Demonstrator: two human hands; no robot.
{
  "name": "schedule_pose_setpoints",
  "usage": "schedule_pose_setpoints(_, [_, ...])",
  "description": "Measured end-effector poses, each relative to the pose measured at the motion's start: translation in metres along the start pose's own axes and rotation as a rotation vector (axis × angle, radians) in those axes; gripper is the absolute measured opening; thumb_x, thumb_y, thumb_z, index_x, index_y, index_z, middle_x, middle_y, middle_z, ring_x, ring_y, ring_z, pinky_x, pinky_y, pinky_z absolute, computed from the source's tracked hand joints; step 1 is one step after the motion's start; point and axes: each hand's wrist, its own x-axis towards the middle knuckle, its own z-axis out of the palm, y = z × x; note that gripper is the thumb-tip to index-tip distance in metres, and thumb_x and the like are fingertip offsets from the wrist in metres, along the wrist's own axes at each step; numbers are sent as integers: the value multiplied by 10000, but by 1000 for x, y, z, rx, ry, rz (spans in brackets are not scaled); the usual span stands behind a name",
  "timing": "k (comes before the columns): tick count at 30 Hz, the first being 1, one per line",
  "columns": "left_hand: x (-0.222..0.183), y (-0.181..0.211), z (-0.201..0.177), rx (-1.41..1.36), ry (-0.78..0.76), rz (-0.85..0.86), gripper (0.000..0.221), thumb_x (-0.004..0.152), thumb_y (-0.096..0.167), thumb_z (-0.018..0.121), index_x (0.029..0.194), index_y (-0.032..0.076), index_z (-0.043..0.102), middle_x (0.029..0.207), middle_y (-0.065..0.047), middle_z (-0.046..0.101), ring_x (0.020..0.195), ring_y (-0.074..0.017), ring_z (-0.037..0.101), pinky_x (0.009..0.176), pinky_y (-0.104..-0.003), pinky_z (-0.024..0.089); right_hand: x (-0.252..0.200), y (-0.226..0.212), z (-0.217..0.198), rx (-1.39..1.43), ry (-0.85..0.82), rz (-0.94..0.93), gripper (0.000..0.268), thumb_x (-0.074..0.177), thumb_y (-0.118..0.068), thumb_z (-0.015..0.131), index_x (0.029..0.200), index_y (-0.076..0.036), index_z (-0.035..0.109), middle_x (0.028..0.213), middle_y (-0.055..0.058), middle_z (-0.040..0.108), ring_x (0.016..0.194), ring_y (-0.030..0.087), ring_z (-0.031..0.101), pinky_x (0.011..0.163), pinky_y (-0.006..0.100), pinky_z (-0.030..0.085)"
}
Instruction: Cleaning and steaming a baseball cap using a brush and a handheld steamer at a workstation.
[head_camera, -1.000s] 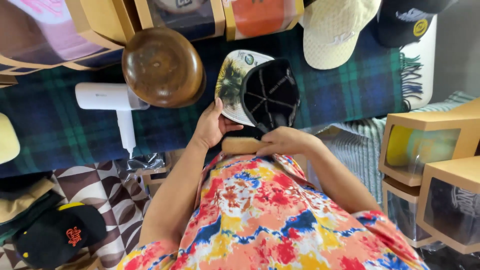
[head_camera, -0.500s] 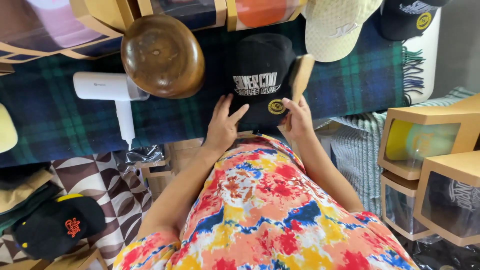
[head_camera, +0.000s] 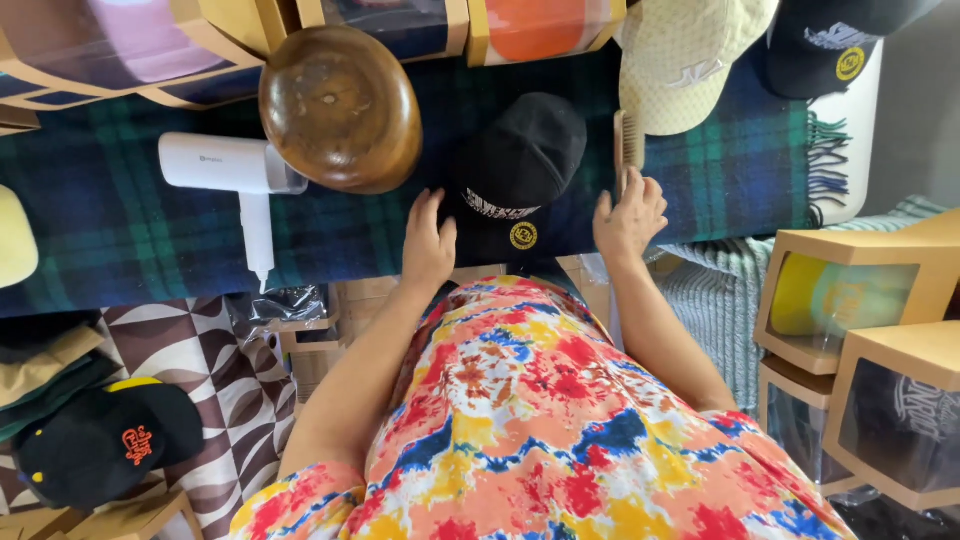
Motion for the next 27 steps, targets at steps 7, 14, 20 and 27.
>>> schedule_pose_setpoints(7, [96,22,11,-450,-275,-633,808,934,859,428,1490,280,521,1492,-80,569,1376,-280,543,1105,-414,517,29,-83,-29,968,-513,488,672,1059,-561,493,1536,-93,421,1471,257,470,1234,503,600,736,462,674])
schedule_pose_setpoints(14, [57,-18,41,-433,-289,-632,430,837,655,731,1067,295,783,1102,-11,727,1087,-207,674,911,-346,549,35,-63,10,1484,-528,877,335,812,-367,775,1062,-151,718,940,120,665,785,346,677,589,434,525])
schedule_pose_setpoints(20, [21,64,-111,-531,-316,-420,598,810,421,881,1306,235,603,1430,-58,529,1114,-229,568,1033,-393,471,31,-109,-63,1850,-822,347,220,1032,-297,600,890,-129,596,622,81,574,534,180,636,482,211,477])
schedule_pose_setpoints(27, [29,81,-188,-847,-120,-301,655,869,131,836,1463,115,561,1125,-150,694,1051,-213,618,966,-388,525,61,-199,-80,1733,-973,-121,142,1062,-146,536,1018,-16,572,592,42,450,437,145,538,388,200,421])
